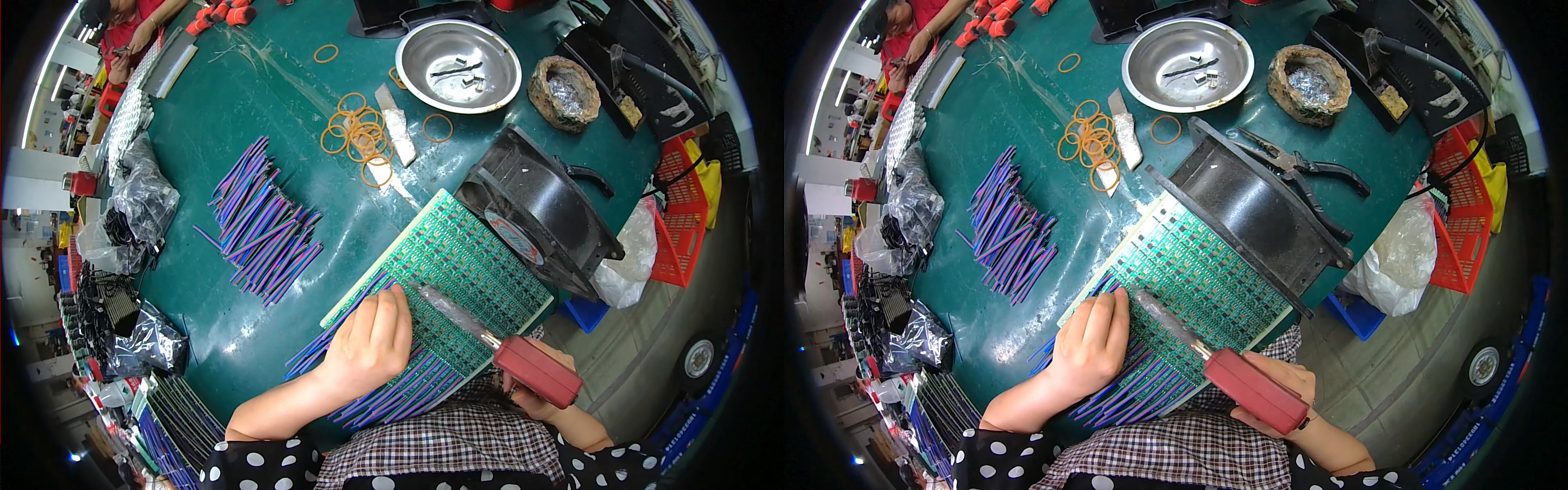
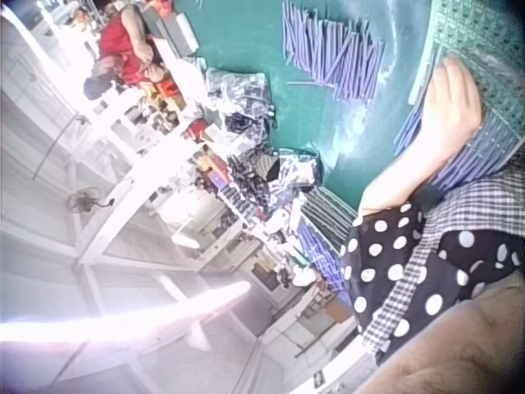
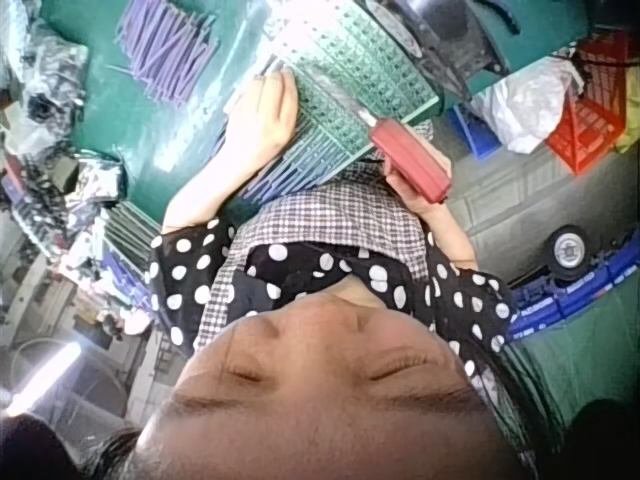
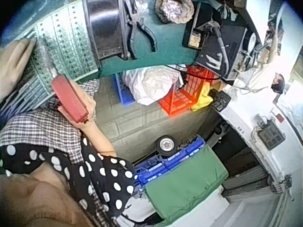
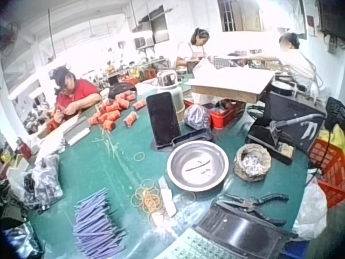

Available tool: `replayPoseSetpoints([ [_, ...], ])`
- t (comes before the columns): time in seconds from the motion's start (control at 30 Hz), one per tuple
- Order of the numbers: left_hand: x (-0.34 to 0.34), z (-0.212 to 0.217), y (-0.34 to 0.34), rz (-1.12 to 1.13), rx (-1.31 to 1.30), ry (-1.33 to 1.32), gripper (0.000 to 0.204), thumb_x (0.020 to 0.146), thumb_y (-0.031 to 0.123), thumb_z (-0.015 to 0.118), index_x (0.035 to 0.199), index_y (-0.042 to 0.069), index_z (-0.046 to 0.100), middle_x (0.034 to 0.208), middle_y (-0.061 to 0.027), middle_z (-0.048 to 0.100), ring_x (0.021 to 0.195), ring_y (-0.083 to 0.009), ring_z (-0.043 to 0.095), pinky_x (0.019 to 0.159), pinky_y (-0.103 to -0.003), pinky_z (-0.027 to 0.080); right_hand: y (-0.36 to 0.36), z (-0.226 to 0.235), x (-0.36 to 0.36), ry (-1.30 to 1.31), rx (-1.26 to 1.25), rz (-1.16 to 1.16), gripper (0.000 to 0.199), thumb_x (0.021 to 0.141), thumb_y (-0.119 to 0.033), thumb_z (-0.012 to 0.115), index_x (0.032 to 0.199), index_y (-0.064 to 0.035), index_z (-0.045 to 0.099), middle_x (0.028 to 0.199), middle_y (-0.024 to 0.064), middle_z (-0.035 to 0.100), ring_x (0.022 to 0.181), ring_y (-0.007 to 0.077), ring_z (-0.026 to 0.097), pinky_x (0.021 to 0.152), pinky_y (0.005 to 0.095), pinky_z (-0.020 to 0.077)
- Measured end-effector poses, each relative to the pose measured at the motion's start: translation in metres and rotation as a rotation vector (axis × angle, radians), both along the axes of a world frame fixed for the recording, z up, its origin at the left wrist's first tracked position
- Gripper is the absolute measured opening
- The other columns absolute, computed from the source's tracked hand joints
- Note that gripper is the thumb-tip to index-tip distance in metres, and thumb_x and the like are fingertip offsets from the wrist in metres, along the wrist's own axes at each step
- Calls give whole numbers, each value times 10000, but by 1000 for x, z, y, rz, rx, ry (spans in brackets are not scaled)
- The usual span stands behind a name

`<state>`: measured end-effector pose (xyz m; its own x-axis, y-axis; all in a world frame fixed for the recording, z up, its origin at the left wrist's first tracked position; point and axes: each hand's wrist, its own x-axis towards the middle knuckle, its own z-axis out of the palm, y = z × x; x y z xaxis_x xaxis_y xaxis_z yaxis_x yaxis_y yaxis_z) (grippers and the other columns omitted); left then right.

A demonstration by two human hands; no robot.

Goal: The person picks up wire bundles by hand, positions them along a circuit board, and solders the wires to the board using a soldering iron.

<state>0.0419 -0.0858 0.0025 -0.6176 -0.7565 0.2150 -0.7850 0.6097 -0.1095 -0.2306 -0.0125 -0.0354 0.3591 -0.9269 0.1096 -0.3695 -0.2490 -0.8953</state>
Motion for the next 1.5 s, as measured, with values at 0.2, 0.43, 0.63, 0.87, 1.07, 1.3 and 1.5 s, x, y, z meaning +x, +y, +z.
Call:
replayPoseSetpoints([
  [0.2, 0, -1, 0, 15, 12, 45, 326, 709, 28, 617, 1005, -108, 622, 920, -152, 582, 766, -230, 603, 657, -288, 521, -9, 6, 7, 92, -117, 22, 673, 688, -358, 821, 1158, 61, 583, 972, 143, 689, 767, 239, 702, 683, 299, 565],
  [0.43, 1, -3, 0, -17, -36, 9, 326, 706, 25, 621, 1003, -108, 623, 912, -156, 585, 751, -223, 602, 637, -280, 511, 0, 2, 3, -43, 55, -30, 664, 682, -346, 828, 1163, 44, 586, 966, 147, 689, 761, 238, 701, 680, 294, 564],
  [0.63, 1, -3, 0, -31, -45, -31, 319, 709, 31, 615, 997, -107, 627, 904, -157, 590, 756, -225, 603, 631, -274, 507, -1, 2, 5, -13, 32, -14, 664, 683, -365, 824, 1154, 42, 592, 933, 146, 691, 752, 238, 701, 661, 302, 566],
  [0.87, -1, -2, 0, -36, -55, -53, 299, 708, 33, 611, 973, -103, 637, 897, -155, 594, 759, -229, 606, 635, -273, 508, -3, 5, 2, 86, -94, 29, 687, 674, -338, 837, 1177, 51, 576, 952, 142, 691, 768, 236, 704, 672, 296, 564],
  [1.07, -1, -3, 1, -27, -59, -59, 302, 713, 28, 614, 982, -105, 632, 902, -157, 594, 756, -222, 602, 630, -273, 504, 1, 3, 7, -100, 140, -63, 691, 670, -347, 839, 1168, 57, 581, 991, 148, 688, 779, 245, 705, 682, 300, 565],
  [1.3, -2, -2, 0, -31, -54, -43, 301, 717, 25, 617, 984, -113, 626, 891, -156, 586, 744, -218, 592, 624, -275, 501, 3, -1, 2, -77, 10, -67, 674, 706, -350, 813, 1165, 81, 571, 946, 136, 695, 740, 236, 704, 661, 300, 561],
  [1.5, -1, -1, 1, -26, -60, -52, 295, 725, 21, 618, 986, -117, 622, 872, -149, 579, 735, -212, 588, 603, -269, 493, 12, 1, 0, -171, 139, -105, 648, 749, -309, 782, 1185, 106, 543, 801, 88, 690, 653, 188, 689, 613, 270, 541],
])
